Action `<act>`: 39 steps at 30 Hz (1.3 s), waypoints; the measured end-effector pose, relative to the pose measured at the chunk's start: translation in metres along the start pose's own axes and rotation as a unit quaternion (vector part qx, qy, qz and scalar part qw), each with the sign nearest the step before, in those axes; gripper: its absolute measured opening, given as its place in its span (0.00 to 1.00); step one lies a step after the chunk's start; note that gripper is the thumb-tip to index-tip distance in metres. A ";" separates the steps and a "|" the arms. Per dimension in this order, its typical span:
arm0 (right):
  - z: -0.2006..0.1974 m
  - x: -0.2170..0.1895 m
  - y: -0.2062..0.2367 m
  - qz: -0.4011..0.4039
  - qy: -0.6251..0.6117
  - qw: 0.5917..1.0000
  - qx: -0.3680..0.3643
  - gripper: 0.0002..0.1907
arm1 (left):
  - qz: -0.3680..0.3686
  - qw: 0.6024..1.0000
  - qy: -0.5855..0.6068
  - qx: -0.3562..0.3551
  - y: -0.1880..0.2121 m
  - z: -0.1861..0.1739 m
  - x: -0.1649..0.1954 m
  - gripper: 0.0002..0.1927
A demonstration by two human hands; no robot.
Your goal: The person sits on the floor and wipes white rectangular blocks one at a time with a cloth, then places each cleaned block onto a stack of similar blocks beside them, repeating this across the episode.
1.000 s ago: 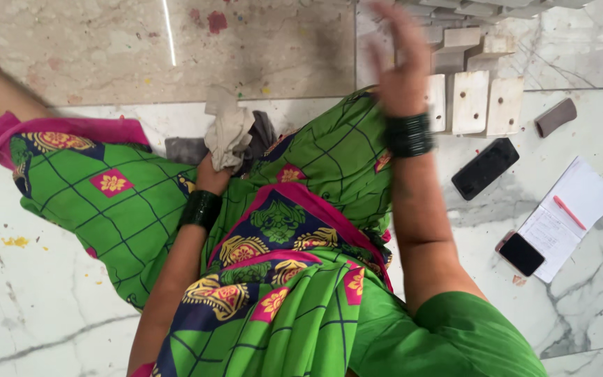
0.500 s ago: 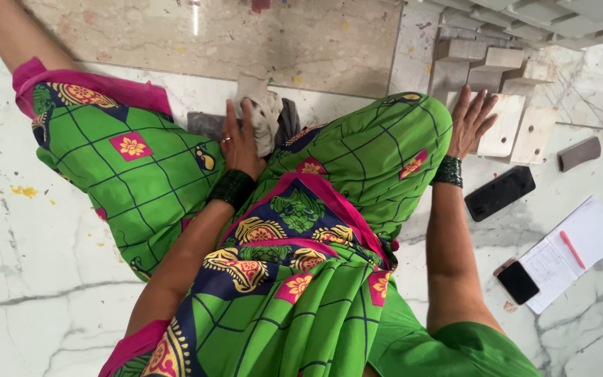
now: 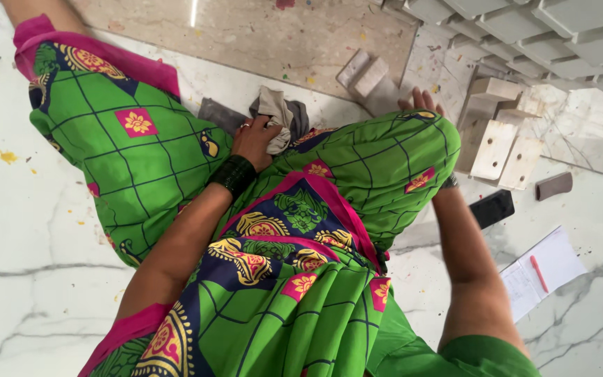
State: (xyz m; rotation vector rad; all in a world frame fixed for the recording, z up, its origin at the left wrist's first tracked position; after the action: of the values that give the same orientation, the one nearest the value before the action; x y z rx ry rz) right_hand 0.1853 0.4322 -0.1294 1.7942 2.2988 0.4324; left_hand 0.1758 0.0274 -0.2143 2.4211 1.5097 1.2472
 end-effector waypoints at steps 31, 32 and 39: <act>-0.073 -0.139 -0.241 -0.058 -0.139 0.984 -0.096 0.56 | 0.083 0.987 0.120 0.072 0.002 -0.016 0.006 0.31; -0.074 -0.139 -0.239 -0.067 -0.149 0.983 -0.081 0.55 | 0.085 0.987 0.120 0.072 0.002 -0.017 0.007 0.31; -0.092 -0.144 -0.229 -0.213 -0.443 0.867 0.081 0.54 | 0.076 0.985 0.145 0.062 0.001 -0.021 0.008 0.28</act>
State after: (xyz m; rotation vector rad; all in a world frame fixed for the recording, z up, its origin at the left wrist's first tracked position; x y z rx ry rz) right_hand -0.0179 0.2312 -0.1251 1.0890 1.9425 -0.5660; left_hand 0.1650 0.0255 -0.1950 2.5661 1.5341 1.6457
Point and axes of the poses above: each hand's wrist, its own y-axis away from the middle knuckle, its own z-axis out of the palm, x = y × z, the point moved 3 cm from there along -y, towards the middle knuckle, and after that the axes turned 15 degrees about -x, right-handed, at the moved point
